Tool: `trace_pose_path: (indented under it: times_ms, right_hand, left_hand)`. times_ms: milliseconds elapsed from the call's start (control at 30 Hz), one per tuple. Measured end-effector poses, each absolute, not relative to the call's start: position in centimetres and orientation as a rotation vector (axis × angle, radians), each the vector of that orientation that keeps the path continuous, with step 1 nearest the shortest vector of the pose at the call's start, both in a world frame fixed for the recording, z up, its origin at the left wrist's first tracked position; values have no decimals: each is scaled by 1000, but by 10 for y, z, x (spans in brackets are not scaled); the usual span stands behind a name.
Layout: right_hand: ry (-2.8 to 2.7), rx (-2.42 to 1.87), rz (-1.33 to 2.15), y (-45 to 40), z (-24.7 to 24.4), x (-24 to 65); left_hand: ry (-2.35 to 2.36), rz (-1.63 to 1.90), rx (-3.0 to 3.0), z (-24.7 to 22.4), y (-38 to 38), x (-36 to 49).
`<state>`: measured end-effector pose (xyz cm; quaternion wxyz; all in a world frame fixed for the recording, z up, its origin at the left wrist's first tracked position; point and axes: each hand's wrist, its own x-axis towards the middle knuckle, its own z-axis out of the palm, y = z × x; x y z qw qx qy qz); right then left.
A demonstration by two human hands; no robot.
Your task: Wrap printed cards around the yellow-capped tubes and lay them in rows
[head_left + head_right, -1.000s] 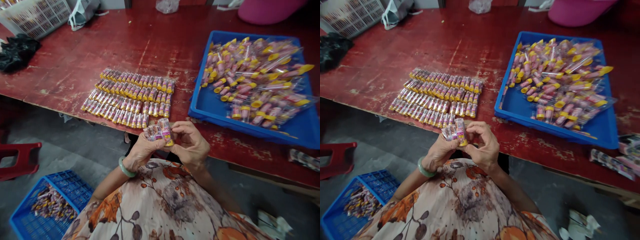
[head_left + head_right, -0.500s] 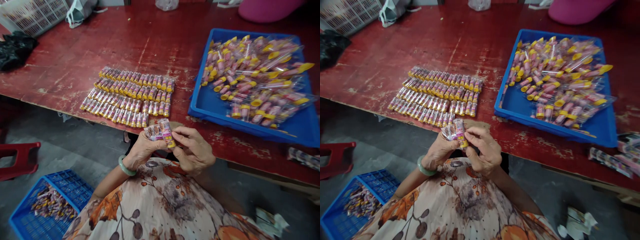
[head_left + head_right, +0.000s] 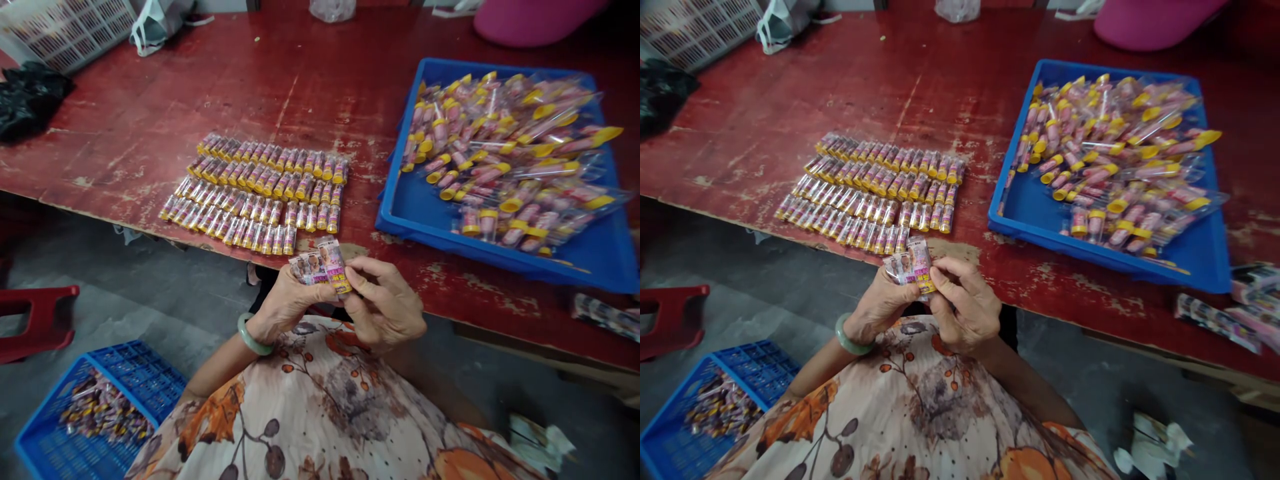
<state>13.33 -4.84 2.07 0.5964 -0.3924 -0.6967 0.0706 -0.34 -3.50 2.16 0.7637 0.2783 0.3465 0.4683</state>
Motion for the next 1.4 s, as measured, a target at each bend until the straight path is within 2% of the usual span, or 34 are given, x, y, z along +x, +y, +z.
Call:
trace_pose_path:
  times_ms: [567,700,833,967,1100,1267,1400]
  right_hand:
    - [-1607,-875,209,-42,12,134]
    - [-1650,-913,513,-40,9,147]
    - [-1374,-1098,939,-31,11,154]
    - [-1122,-1252,1086,-12,14,143]
    - [-889,-1169,1220,22,12,131]
    - [-1005,-1256,1031,101,-7,119]
    - [-1188,-1312,764,154,-32,102]
  left_hand:
    - [763,1013,552,18,-31,-3]
    - [828,1033,580,15,-26,-7]
    - [903,955,759,8,-17,-10]
    - [874,927,834,0,-6,-6]
    - [874,1020,733,-4,11,-6]
    - [981,1244,577,-6,33,-20]
    - [1038,1248,551,-5,34,-30]
